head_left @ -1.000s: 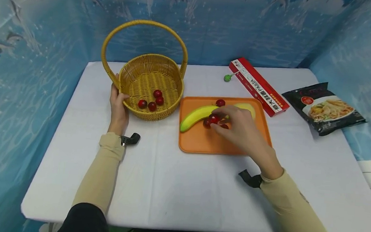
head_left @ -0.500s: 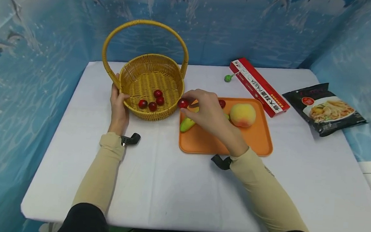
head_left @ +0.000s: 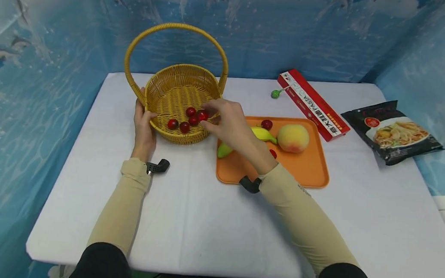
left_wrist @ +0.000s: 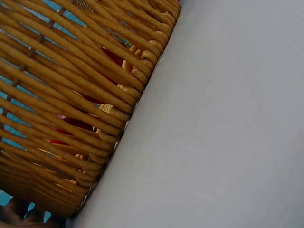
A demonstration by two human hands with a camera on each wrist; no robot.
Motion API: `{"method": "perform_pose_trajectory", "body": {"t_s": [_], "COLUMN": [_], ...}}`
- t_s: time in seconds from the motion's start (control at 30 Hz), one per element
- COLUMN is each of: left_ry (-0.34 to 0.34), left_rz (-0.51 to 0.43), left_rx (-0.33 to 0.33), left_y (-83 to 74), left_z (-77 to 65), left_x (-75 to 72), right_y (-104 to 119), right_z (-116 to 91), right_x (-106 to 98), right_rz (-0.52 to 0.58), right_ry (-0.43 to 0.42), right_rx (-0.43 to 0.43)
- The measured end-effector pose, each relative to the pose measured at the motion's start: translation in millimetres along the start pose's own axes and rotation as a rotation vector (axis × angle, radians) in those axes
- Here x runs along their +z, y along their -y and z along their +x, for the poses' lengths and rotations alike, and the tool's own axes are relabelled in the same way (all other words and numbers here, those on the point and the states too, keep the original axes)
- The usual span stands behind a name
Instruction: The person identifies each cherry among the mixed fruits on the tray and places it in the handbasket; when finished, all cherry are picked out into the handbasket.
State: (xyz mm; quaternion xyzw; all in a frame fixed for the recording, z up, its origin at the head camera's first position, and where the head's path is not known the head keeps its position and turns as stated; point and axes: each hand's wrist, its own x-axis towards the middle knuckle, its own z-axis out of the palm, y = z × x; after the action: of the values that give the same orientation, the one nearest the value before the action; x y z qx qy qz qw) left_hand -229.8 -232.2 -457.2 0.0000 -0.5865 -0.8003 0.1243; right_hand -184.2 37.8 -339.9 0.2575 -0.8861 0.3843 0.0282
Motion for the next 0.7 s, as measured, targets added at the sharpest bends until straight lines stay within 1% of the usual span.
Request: {"method": "perform_pose_trajectory", "body": {"t_s": [0.13,0.27,0.37,0.5,0.63,0.7], "left_ry": [0.000,0.005,0.006,0.001,0.006,0.006], "left_rz": [0.000,0.000,-0.005,-0.003,-0.009,-0.007], "left_rx": [-0.003,-0.004,0.005,0.001,-0.005,0.002], "left_y": [0.3,0.5,0.6,0.6,0.0,-0.2], "left_z": [-0.3,-0.6,-0.7,-1.5,-1.5,-1.0], "left_x": [0.8,0.0,-1.1,-1.5,-0.5,-0.6], "right_y": [-4,-10,-14,-20,-29,-33], "right_z": [-7,-23,-36,-57,-79,-88], "right_x": [-6,-16,-25,-36,-47,-50], "right_rz": [0.029,0.010,-0.013,-0.005,-0.031,-0.053], "right_ry": [-0.022,-0.048,-0.051,-0.059,-0.100,-0.115], "right_rx": [0.028,0.051,0.079,0.108,0.123,0.122]}}
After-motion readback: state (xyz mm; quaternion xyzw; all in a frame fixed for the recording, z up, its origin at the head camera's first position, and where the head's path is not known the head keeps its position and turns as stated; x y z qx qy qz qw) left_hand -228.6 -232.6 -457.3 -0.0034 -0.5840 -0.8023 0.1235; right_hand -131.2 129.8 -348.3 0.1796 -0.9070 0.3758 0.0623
